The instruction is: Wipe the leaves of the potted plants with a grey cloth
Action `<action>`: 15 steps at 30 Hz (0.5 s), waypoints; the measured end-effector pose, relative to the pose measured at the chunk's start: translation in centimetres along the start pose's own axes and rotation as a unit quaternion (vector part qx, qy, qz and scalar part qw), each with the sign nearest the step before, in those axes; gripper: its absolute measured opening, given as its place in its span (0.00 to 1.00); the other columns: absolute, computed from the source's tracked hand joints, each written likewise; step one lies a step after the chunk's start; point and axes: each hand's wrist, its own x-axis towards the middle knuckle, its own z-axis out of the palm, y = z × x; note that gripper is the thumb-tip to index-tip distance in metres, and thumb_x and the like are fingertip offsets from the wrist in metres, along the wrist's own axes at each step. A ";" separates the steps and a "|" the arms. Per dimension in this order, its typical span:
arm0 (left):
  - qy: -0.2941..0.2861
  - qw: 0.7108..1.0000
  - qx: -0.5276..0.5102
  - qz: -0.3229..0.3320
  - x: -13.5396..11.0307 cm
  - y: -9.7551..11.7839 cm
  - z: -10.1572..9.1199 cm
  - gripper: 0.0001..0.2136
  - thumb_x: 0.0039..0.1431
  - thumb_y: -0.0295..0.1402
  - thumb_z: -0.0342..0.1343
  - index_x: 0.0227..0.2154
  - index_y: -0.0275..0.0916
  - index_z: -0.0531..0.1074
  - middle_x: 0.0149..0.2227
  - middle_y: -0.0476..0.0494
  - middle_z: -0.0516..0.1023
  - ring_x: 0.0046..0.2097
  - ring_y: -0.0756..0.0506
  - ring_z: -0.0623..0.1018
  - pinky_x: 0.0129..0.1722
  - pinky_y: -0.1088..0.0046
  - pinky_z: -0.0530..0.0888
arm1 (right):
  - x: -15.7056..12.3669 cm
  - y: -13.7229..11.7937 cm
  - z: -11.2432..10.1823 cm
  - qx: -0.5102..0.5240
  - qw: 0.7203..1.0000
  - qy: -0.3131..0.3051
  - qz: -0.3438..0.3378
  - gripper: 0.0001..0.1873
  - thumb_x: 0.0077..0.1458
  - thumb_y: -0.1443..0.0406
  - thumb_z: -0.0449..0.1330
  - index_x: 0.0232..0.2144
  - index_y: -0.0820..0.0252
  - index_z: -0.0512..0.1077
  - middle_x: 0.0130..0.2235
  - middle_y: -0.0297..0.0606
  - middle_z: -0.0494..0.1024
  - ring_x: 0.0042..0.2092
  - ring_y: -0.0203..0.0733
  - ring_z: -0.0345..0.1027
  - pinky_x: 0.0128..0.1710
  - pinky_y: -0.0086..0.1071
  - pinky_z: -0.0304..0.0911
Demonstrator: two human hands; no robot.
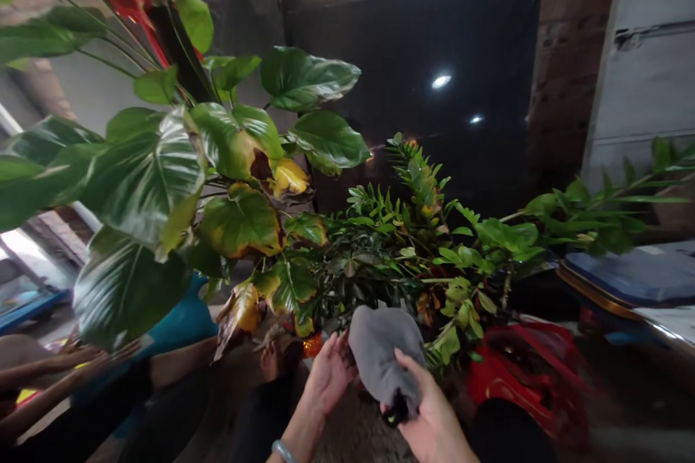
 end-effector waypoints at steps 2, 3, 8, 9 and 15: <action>-0.010 1.000 0.009 -0.006 0.4 -0.2 -0.2 0.12 0.60 0.37 0.50 0.36 0.37 0.75 0.38 0.39 0.78 0.39 0.42 0.75 0.40 0.65 0.68 | -1.4 -1.0 0.9 -0.011 0.999 -0.048 0.002 0.10 0.38 0.72 0.69 0.25 0.58 0.73 0.21 0.35 0.79 0.22 0.42 0.72 0.19 0.32 0.65; -0.017 1.000 0.013 -0.005 0.5 -0.3 -0.2 0.12 0.60 0.37 0.51 0.39 0.37 0.75 0.39 0.39 0.78 0.39 0.42 0.75 0.41 0.65 0.68 | -1.9 -2.0 2.1 -0.010 0.997 -0.078 -0.012 0.11 0.37 0.73 0.68 0.27 0.59 0.74 0.24 0.36 0.81 0.25 0.43 0.74 0.23 0.34 0.68; -0.030 1.000 -0.003 0.001 0.6 -0.6 1.0 0.18 0.59 0.41 0.51 0.49 0.38 0.71 0.44 0.39 0.77 0.37 0.44 0.75 0.38 0.67 0.68 | -1.4 -5.2 8.8 0.023 0.984 -0.152 -0.089 0.08 0.41 0.74 0.65 0.26 0.58 0.75 0.24 0.33 0.81 0.24 0.41 0.73 0.24 0.34 0.69; -0.031 0.999 -0.010 -0.001 0.4 -0.5 1.3 0.19 0.59 0.42 0.50 0.49 0.37 0.71 0.43 0.38 0.78 0.36 0.43 0.75 0.38 0.67 0.68 | -0.9 -4.7 9.2 0.014 0.986 -0.147 -0.079 0.07 0.42 0.74 0.65 0.24 0.58 0.74 0.22 0.33 0.80 0.21 0.40 0.72 0.20 0.32 0.66; -0.039 0.998 -0.043 -0.014 -0.9 0.3 0.4 0.19 0.58 0.45 0.49 0.36 0.34 0.76 0.31 0.37 0.80 0.40 0.37 0.77 0.43 0.61 0.70 | 0.1 2.1 2.1 -0.079 0.994 -0.080 0.011 0.11 0.32 0.72 0.73 0.23 0.61 0.77 0.22 0.38 0.80 0.23 0.43 0.74 0.19 0.31 0.66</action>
